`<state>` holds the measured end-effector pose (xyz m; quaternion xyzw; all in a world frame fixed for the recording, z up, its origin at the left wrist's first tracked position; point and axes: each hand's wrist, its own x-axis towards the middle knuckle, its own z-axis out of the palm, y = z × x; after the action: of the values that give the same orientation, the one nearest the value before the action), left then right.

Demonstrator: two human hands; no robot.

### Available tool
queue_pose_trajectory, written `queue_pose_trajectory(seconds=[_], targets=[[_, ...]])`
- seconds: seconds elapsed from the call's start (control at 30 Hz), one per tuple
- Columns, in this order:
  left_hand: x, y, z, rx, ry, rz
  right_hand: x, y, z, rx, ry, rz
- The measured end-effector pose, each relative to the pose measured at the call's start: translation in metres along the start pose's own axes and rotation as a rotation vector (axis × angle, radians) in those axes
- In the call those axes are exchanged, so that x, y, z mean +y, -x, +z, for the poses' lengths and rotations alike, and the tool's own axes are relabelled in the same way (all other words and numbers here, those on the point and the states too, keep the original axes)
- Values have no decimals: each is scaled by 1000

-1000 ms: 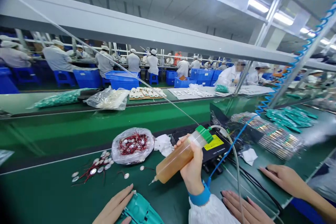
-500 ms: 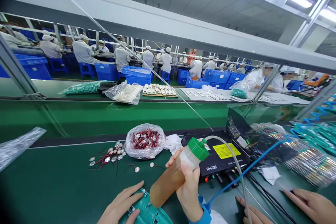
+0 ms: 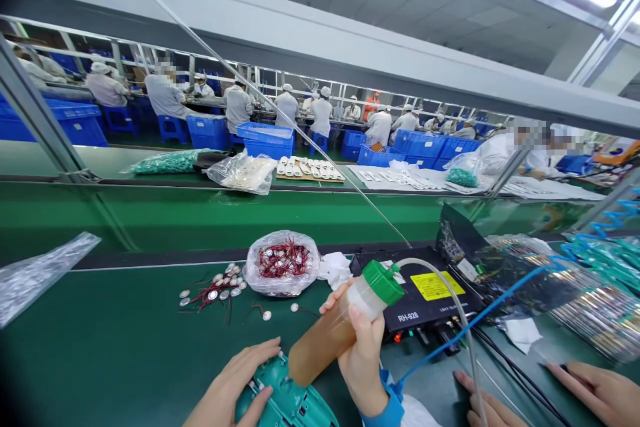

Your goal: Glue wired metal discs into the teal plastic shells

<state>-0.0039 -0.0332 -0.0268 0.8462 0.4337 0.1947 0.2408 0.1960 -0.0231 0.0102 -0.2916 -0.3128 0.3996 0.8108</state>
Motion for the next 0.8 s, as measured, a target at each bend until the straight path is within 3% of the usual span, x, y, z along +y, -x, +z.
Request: queue_pose_trajectory(seconds=[0.23, 0.6, 0.8], targets=[[-2, 0, 0, 14, 24, 8, 3, 3, -1, -24, 14, 45], [-7, 2, 4, 58, 11, 59, 6, 4, -5, -104, 25, -21], [-8, 2, 4, 88, 2, 84, 5, 5, 2, -39, 30, -51]])
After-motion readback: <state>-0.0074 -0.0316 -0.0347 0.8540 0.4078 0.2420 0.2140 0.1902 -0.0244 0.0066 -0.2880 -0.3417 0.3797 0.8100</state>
